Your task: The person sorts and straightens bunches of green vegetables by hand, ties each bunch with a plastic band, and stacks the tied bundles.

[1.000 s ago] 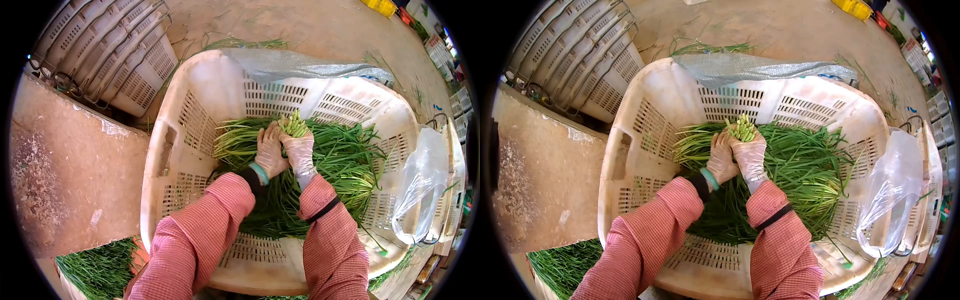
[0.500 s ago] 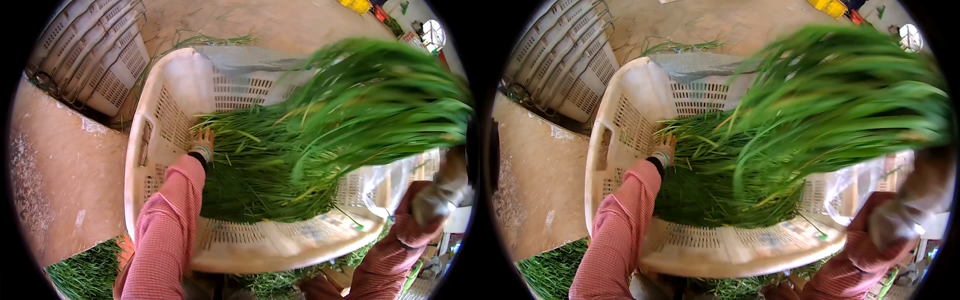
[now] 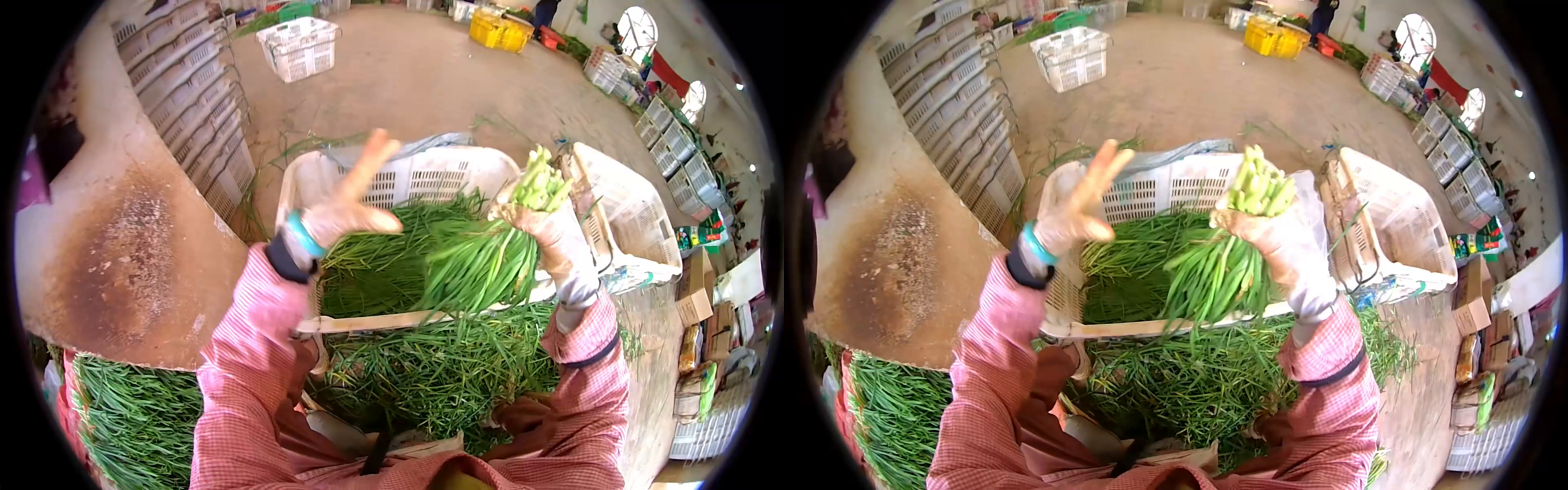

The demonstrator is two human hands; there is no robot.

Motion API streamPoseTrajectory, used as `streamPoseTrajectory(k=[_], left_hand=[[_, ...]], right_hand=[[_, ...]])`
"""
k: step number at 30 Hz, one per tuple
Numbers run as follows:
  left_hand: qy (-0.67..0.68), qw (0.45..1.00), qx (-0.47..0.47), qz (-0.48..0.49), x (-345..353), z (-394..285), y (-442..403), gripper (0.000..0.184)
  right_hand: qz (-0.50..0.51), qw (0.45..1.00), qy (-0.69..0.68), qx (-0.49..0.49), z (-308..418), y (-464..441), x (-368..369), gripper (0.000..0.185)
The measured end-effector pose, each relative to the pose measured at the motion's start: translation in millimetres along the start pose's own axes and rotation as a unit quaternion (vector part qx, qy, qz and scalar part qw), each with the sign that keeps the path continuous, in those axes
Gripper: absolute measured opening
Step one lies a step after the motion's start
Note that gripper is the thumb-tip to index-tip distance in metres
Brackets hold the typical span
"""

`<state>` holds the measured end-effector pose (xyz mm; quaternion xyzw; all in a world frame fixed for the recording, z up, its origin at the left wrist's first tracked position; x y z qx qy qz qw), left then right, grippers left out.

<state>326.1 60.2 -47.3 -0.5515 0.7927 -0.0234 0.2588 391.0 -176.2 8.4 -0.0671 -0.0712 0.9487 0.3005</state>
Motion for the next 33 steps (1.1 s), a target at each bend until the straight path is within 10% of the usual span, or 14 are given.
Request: streamPoseTrajectory(k=[3, 7, 12, 15, 16, 19, 20, 22, 24, 28, 33], left_hand=[[-0.122, 0.981, 0.152, 0.002, 57, -59, -14, 0.139], [0.344, 0.939, 0.02, 0.015, 144, -94, 25, 0.087], [0.536, 0.783, 0.117, -0.292, 163, -58, 131, 0.062], [0.518, 0.725, 0.171, -0.42, 106, -34, 221, 0.046], [0.549, 0.669, 0.158, -0.475, 88, -41, 251, 0.038], [0.377, 0.777, 0.056, -0.501, 54, -25, 295, 0.04], [0.528, 0.715, 0.094, -0.448, 55, -30, 281, 0.047], [0.535, 0.737, 0.043, -0.411, 68, -29, 275, 0.042], [0.556, 0.775, 0.15, -0.26, 79, -60, 252, 0.041], [0.385, 0.921, -0.031, -0.048, 116, -91, 199, 0.075], [0.337, 0.919, -0.188, -0.088, 215, -77, 182, 0.078]], right_hand=[[0.138, 0.985, -0.106, -0.007, 58, -1, 40, 0.036], [0.253, 0.957, -0.135, 0.045, 101, -5, 122, 0.057], [0.345, 0.922, -0.067, 0.164, 77, -35, 255, 0.055], [0.479, 0.877, 0.02, 0.041, 37, -65, 328, 0.084], [0.428, 0.873, 0.228, 0.042, 21, -72, 334, 0.104], [0.426, 0.816, 0.39, -0.016, -8, -37, 352, 0.117], [0.379, 0.795, 0.465, -0.086, -28, -25, 351, 0.118], [0.288, 0.957, 0.016, -0.007, -63, -9, 331, 0.107], [0.147, 0.988, -0.03, 0.033, -70, 13, 304, 0.086], [-0.052, 0.942, -0.33, 0.005, -53, 69, 255, 0.058], [-0.168, 0.887, -0.43, -0.02, -49, 119, 216, 0.054]])
Point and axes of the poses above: each hand's wrist, its own y-axis away from the middle knuckle, its own x-axis out of the palm, z = x × y, the point moved 4 cm from there along -y, towards the middle knuckle, and after that the axes turned 15 degrees about z, right-handed, at the moved point
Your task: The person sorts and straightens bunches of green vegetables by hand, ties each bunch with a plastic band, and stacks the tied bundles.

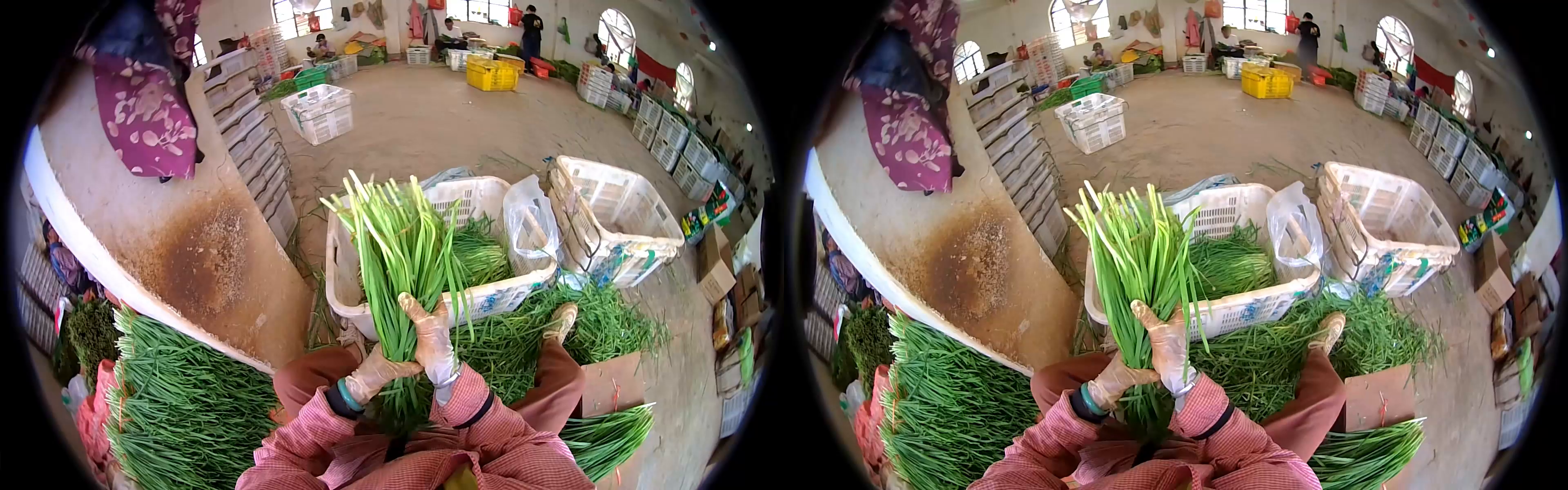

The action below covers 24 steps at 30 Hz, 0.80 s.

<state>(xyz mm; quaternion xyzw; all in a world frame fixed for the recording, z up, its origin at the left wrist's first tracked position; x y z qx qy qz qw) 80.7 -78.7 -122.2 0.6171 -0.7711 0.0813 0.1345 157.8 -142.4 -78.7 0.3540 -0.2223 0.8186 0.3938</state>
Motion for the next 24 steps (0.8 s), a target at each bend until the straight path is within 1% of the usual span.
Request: streamPoseTrajectory(k=[1, 3, 4, 5, 7, 8, 9, 10, 11, 12, 13, 15, 17, 18, 19, 20, 21, 22, 23, 24], left_hand=[[-0.001, 1.0, -0.012, 0.0, 1, 2, 1, 0.078], [0.007, 0.978, -0.151, 0.143, 7, -8, 15, 0.065], [-0.005, 0.971, -0.162, 0.177, 8, -14, 23, 0.058], [-0.014, 0.945, -0.213, 0.247, -5, -11, 37, 0.058], [-0.007, 0.923, -0.268, 0.275, -17, -7, 58, 0.061], [-0.004, 0.912, -0.297, 0.283, -24, -2, 71, 0.064], [-0.005, 0.901, -0.32, 0.293, -26, 1, 79, 0.067], [-0.014, 0.896, -0.328, 0.298, -12, -13, 77, 0.076], [-0.008, 0.894, -0.337, 0.294, -11, -10, 83, 0.076], [0.028, 0.9, -0.363, 0.242, -14, -8, 94, 0.07], [0.027, 0.903, -0.369, 0.22, -15, -7, 97, 0.067], [0.025, 0.908, -0.379, 0.175, -17, -6, 104, 0.061], [0.02, 0.914, -0.383, 0.134, -25, -4, 109, 0.058], [0.02, 0.912, -0.386, 0.136, -29, -2, 109, 0.058], [0.015, 0.911, -0.386, 0.142, -33, 2, 109, 0.056], [0.01, 0.91, -0.387, 0.149, -36, 6, 108, 0.054], [0.007, 0.908, -0.389, 0.153, -35, 6, 105, 0.053], [0.003, 0.907, -0.392, 0.156, -34, 6, 103, 0.052], [-0.115, 0.889, -0.4, 0.19, -30, 3, 96, 0.047], [-0.232, 0.858, -0.401, 0.222, -26, 1, 92, 0.042]], right_hand=[[-0.015, 0.999, -0.043, 0.006, 6, 3, -10, 0.052], [-0.002, 0.999, -0.051, -0.001, 22, -6, -49, 0.045], [-0.072, 0.995, -0.062, 0.037, 34, -5, -72, 0.042], [-0.142, 0.984, -0.074, 0.078, 44, -3, -94, 0.04], [-0.084, 0.982, -0.128, 0.11, 53, -3, -109, 0.036], [-0.105, 0.987, -0.077, 0.094, 44, 1, -128, 0.031], [-0.105, 0.994, -0.002, 0.011, 22, -3, -163, 0.027], [-0.139, 0.988, 0.062, -0.01, 27, 4, -176, 0.025], [-0.17, 0.977, 0.127, -0.031, 34, 10, -190, 0.023], [-0.236, 0.962, 0.12, -0.063, 42, 12, -211, 0.022], [-0.3, 0.942, 0.114, -0.096, 52, 15, -235, 0.022], [-0.326, 0.926, 0.147, -0.12, 80, 29, -280, 0.022], [-0.297, 0.929, 0.168, -0.142, 96, 40, -304, 0.022], [-0.276, 0.931, 0.188, -0.148, 103, 47, -292, 0.02], [-0.239, 0.944, 0.211, -0.086, 102, 53, -277, 0.019], [-0.202, 0.951, 0.232, -0.024, 105, 60, -244, 0.018], [-0.118, 0.936, 0.321, 0.084, 103, 64, -202, 0.019], [-0.028, 0.954, 0.292, 0.057, 80, 68, -174, 0.032], [0.054, 0.909, 0.388, 0.144, 58, 69, -157, 0.047], [0.092, 0.803, 0.558, 0.187, 25, 69, -152, 0.045]])
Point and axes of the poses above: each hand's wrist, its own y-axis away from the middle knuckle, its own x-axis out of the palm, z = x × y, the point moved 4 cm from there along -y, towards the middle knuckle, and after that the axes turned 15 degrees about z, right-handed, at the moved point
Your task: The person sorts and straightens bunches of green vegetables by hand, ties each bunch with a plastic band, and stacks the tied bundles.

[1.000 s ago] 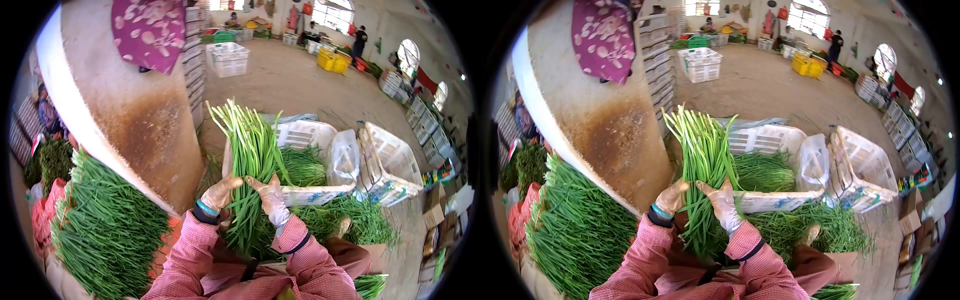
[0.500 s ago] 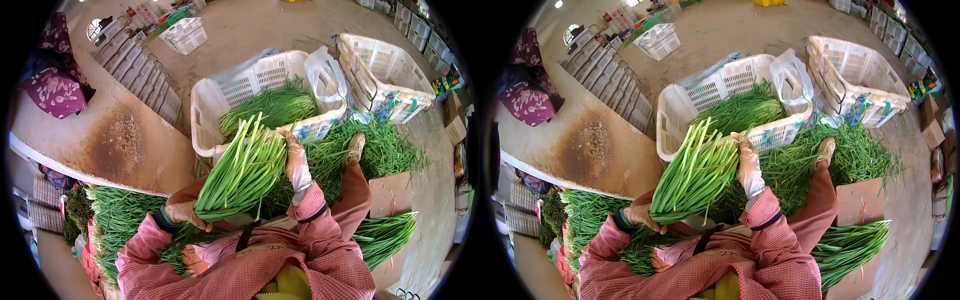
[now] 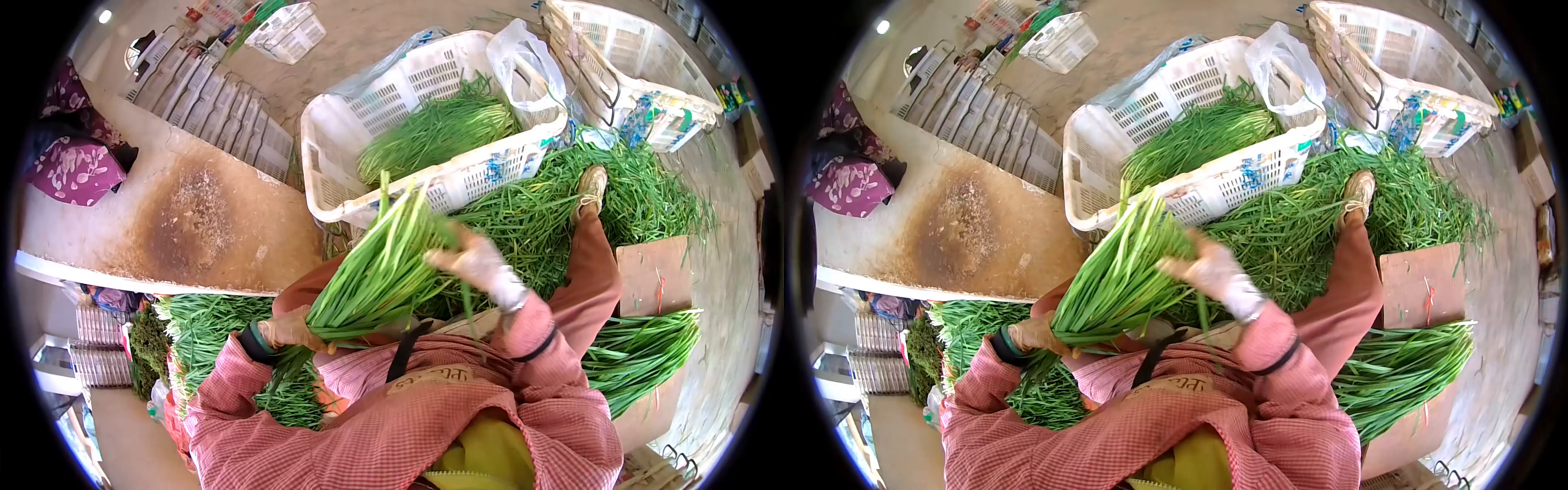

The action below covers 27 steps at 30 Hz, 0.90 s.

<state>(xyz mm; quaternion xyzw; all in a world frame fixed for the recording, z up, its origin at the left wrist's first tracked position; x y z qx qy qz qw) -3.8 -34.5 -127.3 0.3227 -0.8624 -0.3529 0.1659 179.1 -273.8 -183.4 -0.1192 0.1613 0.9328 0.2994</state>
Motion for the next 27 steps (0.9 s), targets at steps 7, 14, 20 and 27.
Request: streamPoseTrajectory(k=[7, 14, 20, 27], left_hand=[[-0.097, 0.992, 0.029, -0.07, 7, 6, 20, 0.03], [-0.029, 0.997, -0.028, -0.063, 15, -15, 14, 0.025], [-0.442, 0.857, -0.15, -0.217, 8, -48, 45, 0.037], [-0.715, 0.587, -0.204, -0.322, -13, -87, 44, 0.055]], right_hand=[[-0.226, 0.869, -0.437, 0.049, -89, 3, -31, 0.024], [0.25, 0.955, -0.125, 0.101, 13, 10, 46, 0.042], [-0.085, 0.694, -0.712, 0.068, -98, -9, 34, 0.012], [-0.111, 0.801, -0.586, -0.048, -101, 50, -40, 0.029]])
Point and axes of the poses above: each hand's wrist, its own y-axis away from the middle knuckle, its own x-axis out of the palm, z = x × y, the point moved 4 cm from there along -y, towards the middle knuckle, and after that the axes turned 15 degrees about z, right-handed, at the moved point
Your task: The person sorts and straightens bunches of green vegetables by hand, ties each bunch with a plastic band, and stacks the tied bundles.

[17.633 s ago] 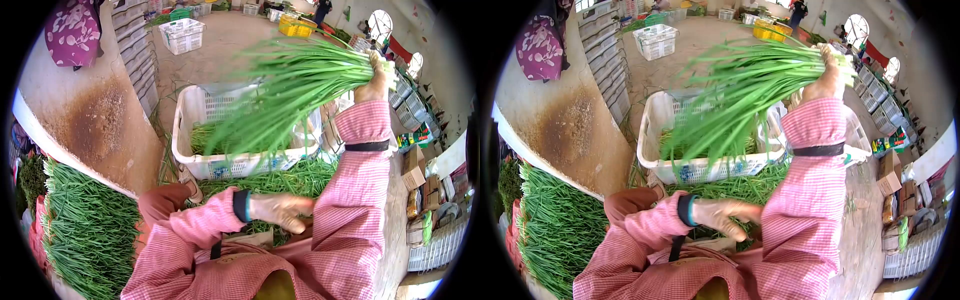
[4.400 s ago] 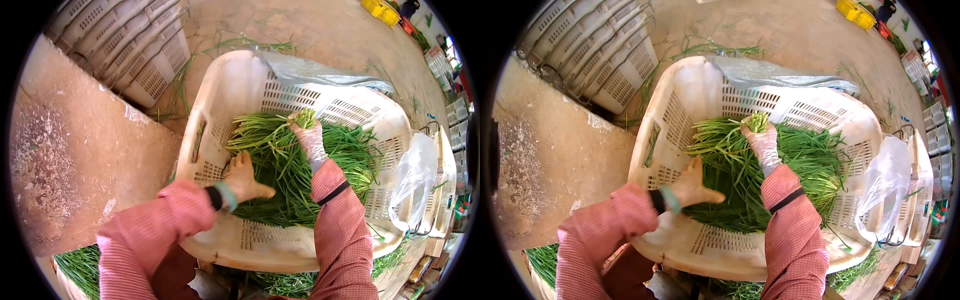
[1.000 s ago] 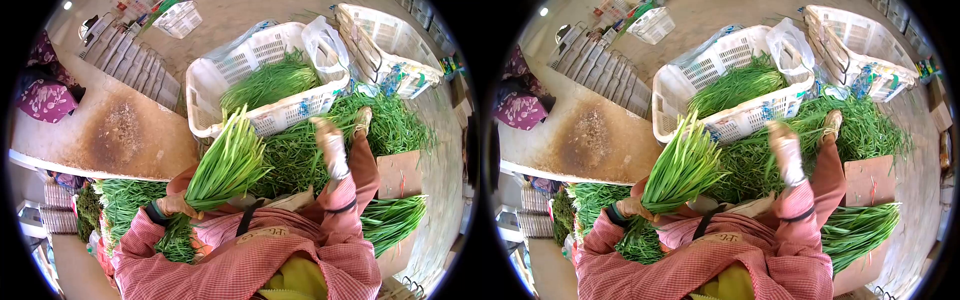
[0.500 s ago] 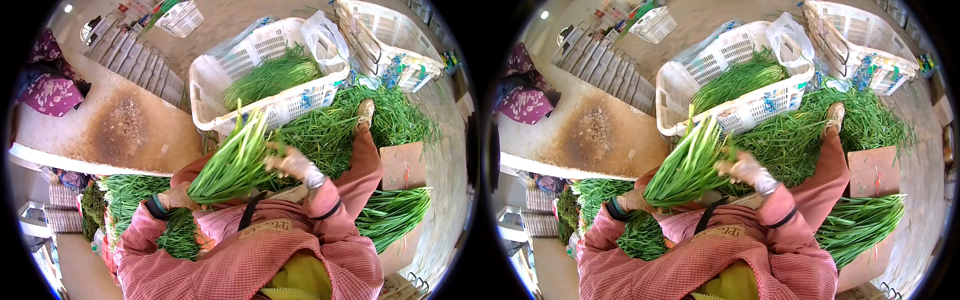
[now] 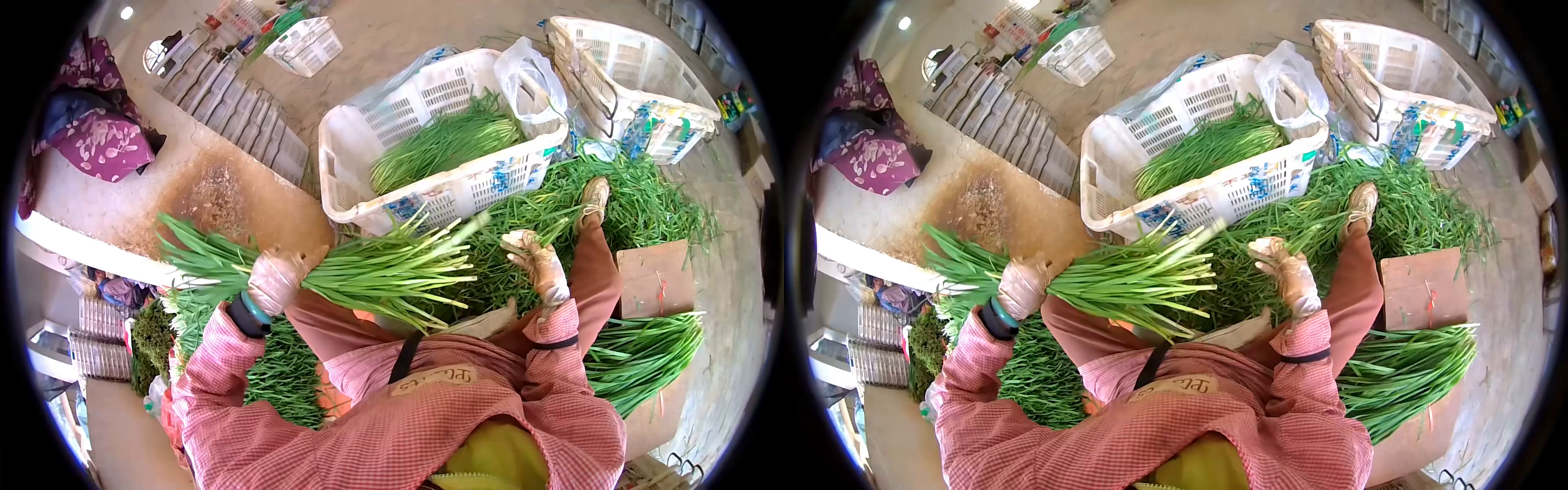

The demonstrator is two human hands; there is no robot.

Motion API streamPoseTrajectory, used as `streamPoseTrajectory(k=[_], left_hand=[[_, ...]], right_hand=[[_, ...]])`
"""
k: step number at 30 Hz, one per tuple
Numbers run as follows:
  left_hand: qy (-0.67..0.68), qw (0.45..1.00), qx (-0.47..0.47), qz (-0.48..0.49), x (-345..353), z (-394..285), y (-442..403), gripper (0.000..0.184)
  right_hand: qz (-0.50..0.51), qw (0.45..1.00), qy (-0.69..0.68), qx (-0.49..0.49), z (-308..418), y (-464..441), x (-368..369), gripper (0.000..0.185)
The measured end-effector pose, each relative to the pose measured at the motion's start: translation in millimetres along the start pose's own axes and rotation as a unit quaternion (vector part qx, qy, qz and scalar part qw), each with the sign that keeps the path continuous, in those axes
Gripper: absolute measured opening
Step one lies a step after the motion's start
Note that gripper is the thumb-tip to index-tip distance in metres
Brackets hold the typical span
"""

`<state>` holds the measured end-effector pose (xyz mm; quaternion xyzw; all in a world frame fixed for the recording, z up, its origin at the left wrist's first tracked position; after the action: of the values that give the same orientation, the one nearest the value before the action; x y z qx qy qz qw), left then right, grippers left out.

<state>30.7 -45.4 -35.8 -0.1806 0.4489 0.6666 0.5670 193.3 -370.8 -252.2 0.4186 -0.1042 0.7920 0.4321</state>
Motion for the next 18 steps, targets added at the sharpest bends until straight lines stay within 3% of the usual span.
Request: streamPoseTrajectory(k=[1, 3, 4, 6, 8, 9, 10, 12, 14, 15, 16, 18], left_hand=[[-0.016, 1.0, -0.005, 0.0, 3, 1, -7, 0.064], [-0.073, 0.996, -0.01, -0.048, -4, -1, -16, 0.062], [-0.126, 0.988, -0.018, -0.091, -11, -4, -19, 0.06], [-0.157, 0.981, -0.03, -0.113, -21, -9, -26, 0.064], [-0.195, 0.967, 0.001, -0.165, -32, -14, -30, 0.066], [-0.222, 0.961, -0.002, -0.164, -33, -13, -31, 0.066], [-0.225, 0.961, -0.004, -0.163, -30, -10, -30, 0.066], [-0.186, 0.972, -0.007, -0.143, -20, 3, -27, 0.066], [-0.201, 0.968, -0.012, -0.152, -18, 10, -20, 0.066], [-0.213, 0.964, -0.014, -0.162, -19, 11, -21, 0.065], [-0.224, 0.959, -0.016, -0.173, -21, 10, -23, 0.065], [-0.253, 0.949, -0.013, -0.185, -28, 4, -28, 0.064]], right_hand=[[0.026, 0.995, 0.093, -0.011, 7, 2, 8, 0.031], [0.118, 0.962, 0.245, -0.017, 14, -4, 34, 0.044], [0.131, 0.927, 0.349, -0.052, 14, -11, 45, 0.059], [0.104, 0.891, 0.43, -0.105, 15, -12, 90, 0.066], [0.113, 0.791, 0.574, -0.178, 4, -22, 120, 0.05], [0.133, 0.936, 0.317, -0.072, -15, -33, 110, 0.026], [0.051, 0.932, 0.35, -0.083, -13, -34, 96, 0.01], [-0.019, 0.972, 0.204, -0.116, -1, -29, 59, 0.009], [-0.1, 0.975, 0.172, -0.101, 4, -26, 17, 0.019], [-0.034, 0.958, 0.278, -0.067, 17, -21, 26, 0.02], [0.01, 0.897, 0.433, -0.089, 23, -11, 43, 0.031], [0.048, 0.716, 0.696, -0.003, 34, -2, 103, 0.046]])
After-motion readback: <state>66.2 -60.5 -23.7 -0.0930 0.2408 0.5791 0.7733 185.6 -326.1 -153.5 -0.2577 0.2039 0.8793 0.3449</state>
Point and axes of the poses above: each hand's wrist, its own y-axis away from the middle knuckle, its own x-axis out of the palm, z = x × y, the point moved 4 cm from there along -y, towards the middle knuckle, and after that the axes turned 15 degrees about z, right-handed, at the moved point
